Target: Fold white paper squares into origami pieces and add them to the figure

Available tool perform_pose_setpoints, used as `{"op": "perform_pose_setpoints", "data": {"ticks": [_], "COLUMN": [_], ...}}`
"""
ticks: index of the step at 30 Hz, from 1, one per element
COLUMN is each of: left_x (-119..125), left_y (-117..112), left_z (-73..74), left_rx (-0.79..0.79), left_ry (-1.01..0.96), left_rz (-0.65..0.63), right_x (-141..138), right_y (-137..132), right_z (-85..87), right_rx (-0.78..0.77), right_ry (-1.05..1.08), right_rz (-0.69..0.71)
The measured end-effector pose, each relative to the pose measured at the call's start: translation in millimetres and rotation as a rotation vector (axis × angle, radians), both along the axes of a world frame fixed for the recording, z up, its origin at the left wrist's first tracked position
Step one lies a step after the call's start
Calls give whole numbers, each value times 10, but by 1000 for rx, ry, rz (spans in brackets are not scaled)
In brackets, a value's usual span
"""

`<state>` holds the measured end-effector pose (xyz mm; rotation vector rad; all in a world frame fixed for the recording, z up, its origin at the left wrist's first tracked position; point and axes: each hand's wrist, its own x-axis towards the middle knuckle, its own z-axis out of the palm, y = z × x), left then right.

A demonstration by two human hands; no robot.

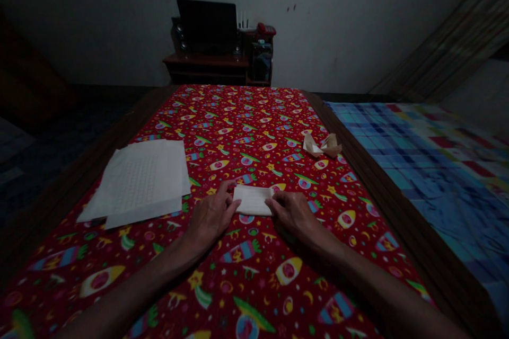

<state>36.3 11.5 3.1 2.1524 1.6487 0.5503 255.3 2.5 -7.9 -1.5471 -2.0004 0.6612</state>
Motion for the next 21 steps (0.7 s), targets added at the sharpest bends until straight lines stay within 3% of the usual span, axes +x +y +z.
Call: {"op": "perform_pose_setpoints", "data": {"ticks": [10,14,21], "left_x": [29,56,54], "left_y": [-42,-56,-64], "left_z": [0,2,-31], "left_rx": [-122,-104,74], "left_ry": [-186,-89,92], "left_rz": [80,106,62], "right_x": [-44,-52,-27], "right_y": [-69,-77,-48], "right_z": [25,32,-15], "right_rx": [85,88,132], "right_ry": [-148,-147,-136], "right_rz": [-16,-15,21]}}
